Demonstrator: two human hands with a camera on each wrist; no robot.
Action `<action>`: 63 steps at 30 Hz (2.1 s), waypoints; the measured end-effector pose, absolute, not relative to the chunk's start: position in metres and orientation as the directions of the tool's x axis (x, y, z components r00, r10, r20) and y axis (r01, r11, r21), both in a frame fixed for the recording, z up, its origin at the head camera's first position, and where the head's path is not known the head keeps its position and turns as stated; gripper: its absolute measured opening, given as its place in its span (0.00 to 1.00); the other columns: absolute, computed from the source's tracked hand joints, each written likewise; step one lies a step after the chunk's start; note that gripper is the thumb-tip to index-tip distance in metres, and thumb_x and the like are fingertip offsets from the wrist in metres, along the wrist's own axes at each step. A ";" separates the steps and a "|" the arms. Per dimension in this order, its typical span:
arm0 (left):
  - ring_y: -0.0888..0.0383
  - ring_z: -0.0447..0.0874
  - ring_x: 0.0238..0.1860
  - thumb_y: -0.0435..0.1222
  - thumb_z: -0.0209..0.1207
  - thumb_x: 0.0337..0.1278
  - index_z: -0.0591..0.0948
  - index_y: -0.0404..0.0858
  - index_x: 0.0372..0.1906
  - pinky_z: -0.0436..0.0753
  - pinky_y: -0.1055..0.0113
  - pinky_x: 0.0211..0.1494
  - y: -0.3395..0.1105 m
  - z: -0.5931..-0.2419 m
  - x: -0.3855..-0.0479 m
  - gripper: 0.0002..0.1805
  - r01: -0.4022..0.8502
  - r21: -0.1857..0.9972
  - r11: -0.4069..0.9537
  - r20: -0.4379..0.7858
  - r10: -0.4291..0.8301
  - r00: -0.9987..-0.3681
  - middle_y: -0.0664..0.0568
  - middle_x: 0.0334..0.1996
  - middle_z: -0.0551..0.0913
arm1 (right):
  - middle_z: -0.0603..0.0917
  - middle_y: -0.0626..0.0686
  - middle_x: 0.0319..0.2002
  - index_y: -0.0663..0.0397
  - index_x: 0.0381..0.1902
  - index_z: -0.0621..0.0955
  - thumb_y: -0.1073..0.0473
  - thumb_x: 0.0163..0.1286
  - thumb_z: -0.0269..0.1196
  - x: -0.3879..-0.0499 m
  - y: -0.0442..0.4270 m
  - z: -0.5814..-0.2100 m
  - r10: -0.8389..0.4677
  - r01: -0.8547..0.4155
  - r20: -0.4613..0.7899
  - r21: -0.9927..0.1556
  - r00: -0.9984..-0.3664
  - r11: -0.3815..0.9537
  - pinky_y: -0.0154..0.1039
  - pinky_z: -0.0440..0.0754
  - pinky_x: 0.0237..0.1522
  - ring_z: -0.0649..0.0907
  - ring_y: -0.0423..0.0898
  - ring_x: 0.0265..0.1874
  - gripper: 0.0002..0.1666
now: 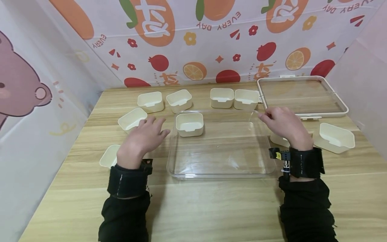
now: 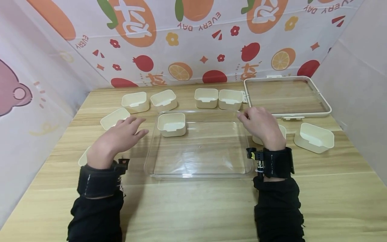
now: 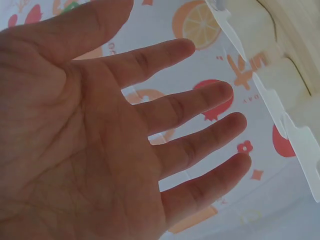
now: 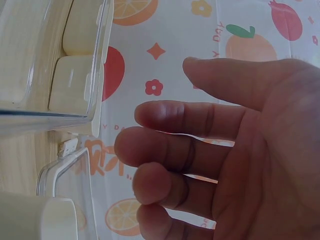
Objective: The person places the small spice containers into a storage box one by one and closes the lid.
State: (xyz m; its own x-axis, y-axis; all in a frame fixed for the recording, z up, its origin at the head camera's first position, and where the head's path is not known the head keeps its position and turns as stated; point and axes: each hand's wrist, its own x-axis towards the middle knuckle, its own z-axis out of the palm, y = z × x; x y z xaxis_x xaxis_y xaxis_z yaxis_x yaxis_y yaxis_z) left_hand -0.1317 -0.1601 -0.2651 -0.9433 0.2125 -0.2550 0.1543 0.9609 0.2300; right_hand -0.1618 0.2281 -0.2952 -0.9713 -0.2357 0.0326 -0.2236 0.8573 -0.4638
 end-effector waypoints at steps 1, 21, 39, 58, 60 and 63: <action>0.26 0.53 0.72 0.47 0.45 0.80 0.59 0.32 0.77 0.59 0.31 0.68 -0.162 -0.266 -0.131 0.33 0.153 0.233 0.960 -0.258 0.213 -0.943 0.29 0.73 0.58 | 0.69 0.53 0.21 0.66 0.37 0.83 0.53 0.79 0.56 -0.162 0.228 -0.295 -0.234 -0.222 0.032 -0.465 -0.972 0.857 0.44 0.63 0.24 0.70 0.51 0.22 0.20; 0.24 0.53 0.70 0.49 0.56 0.73 0.59 0.30 0.76 0.59 0.28 0.66 -0.193 -0.268 -0.121 0.39 0.140 0.235 0.962 -0.267 0.202 -0.942 0.25 0.72 0.58 | 0.69 0.52 0.20 0.63 0.32 0.82 0.53 0.79 0.56 -0.161 0.230 -0.294 -0.249 -0.253 0.070 -0.450 -0.966 0.856 0.44 0.64 0.25 0.70 0.51 0.22 0.20; 0.22 0.49 0.70 0.55 0.74 0.47 0.61 0.36 0.76 0.54 0.20 0.60 -0.231 -0.275 -0.113 0.56 0.060 0.242 0.968 -0.338 0.143 -0.930 0.27 0.73 0.55 | 0.69 0.51 0.20 0.63 0.33 0.82 0.53 0.80 0.56 -0.164 0.230 -0.294 -0.251 -0.253 0.065 -0.451 -0.966 0.856 0.44 0.64 0.25 0.70 0.50 0.22 0.20; 0.25 0.66 0.62 0.41 0.78 0.42 0.53 0.34 0.78 0.72 0.31 0.54 -0.259 -0.283 -0.121 0.60 -0.026 0.263 0.964 -0.509 0.116 -0.853 0.22 0.68 0.58 | 0.68 0.51 0.19 0.64 0.33 0.82 0.53 0.79 0.56 -0.164 0.231 -0.297 -0.248 -0.254 0.073 -0.455 -0.966 0.854 0.43 0.63 0.24 0.70 0.50 0.21 0.20; 0.27 0.66 0.62 0.40 0.77 0.43 0.53 0.33 0.78 0.72 0.32 0.55 -0.260 -0.284 -0.122 0.60 -0.030 0.269 0.963 -0.516 0.118 -0.848 0.21 0.67 0.59 | 0.68 0.51 0.19 0.64 0.33 0.82 0.54 0.79 0.56 -0.164 0.231 -0.297 -0.248 -0.254 0.075 -0.455 -0.966 0.854 0.43 0.63 0.24 0.70 0.50 0.21 0.20; 0.27 0.66 0.62 0.41 0.76 0.45 0.53 0.32 0.77 0.72 0.32 0.55 -0.261 -0.284 -0.122 0.58 -0.033 0.266 0.963 -0.520 0.114 -0.847 0.20 0.66 0.59 | 0.68 0.51 0.20 0.65 0.34 0.82 0.55 0.79 0.56 -0.164 0.232 -0.297 -0.246 -0.251 0.072 -0.460 -0.967 0.852 0.43 0.64 0.24 0.70 0.50 0.21 0.19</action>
State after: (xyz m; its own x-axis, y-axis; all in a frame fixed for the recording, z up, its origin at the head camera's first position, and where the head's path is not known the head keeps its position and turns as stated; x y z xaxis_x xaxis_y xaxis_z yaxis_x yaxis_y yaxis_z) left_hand -0.1224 -0.2606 -0.2837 -0.8467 0.1142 -0.5196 -0.0331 0.9634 0.2658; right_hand -0.1639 0.2315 -0.2965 -0.9666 -0.2460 0.0718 -0.2509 0.8518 -0.4599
